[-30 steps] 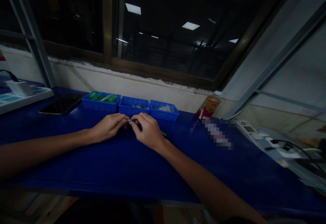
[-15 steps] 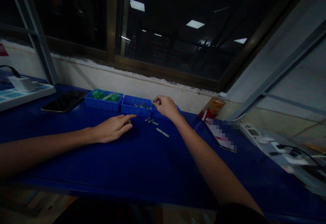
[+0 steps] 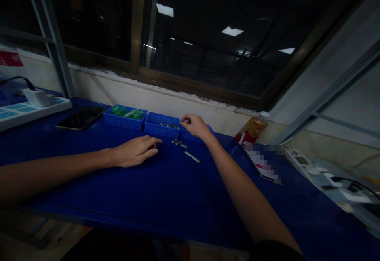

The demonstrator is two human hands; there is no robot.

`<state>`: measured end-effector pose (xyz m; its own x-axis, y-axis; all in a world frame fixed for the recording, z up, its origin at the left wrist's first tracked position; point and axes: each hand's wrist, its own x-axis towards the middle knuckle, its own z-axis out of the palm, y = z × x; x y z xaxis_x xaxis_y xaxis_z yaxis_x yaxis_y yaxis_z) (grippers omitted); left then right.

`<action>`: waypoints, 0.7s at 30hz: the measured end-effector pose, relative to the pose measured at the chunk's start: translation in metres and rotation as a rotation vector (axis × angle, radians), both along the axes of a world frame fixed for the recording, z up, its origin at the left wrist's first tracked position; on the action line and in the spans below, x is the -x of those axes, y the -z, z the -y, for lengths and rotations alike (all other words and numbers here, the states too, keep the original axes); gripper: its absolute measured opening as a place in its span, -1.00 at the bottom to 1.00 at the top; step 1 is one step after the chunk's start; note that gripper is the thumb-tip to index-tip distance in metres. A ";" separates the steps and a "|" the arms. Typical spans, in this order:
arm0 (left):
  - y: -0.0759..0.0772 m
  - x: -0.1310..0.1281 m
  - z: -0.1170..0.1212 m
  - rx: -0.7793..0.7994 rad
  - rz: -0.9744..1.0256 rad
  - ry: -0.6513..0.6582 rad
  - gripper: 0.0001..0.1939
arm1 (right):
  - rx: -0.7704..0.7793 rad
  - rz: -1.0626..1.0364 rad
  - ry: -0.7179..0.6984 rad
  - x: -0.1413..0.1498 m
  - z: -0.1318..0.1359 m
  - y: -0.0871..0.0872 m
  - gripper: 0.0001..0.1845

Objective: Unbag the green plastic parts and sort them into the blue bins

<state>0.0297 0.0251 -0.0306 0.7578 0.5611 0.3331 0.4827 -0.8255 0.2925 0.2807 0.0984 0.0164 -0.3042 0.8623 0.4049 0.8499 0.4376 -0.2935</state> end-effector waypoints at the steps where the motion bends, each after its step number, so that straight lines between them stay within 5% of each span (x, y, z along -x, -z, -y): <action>1: 0.000 0.000 0.000 -0.003 0.003 0.005 -0.54 | 0.002 0.009 -0.002 0.001 0.000 0.000 -0.82; 21: 0.000 -0.001 -0.001 -0.104 -0.089 0.050 -0.59 | -0.166 0.316 -0.001 0.014 0.002 0.003 -0.65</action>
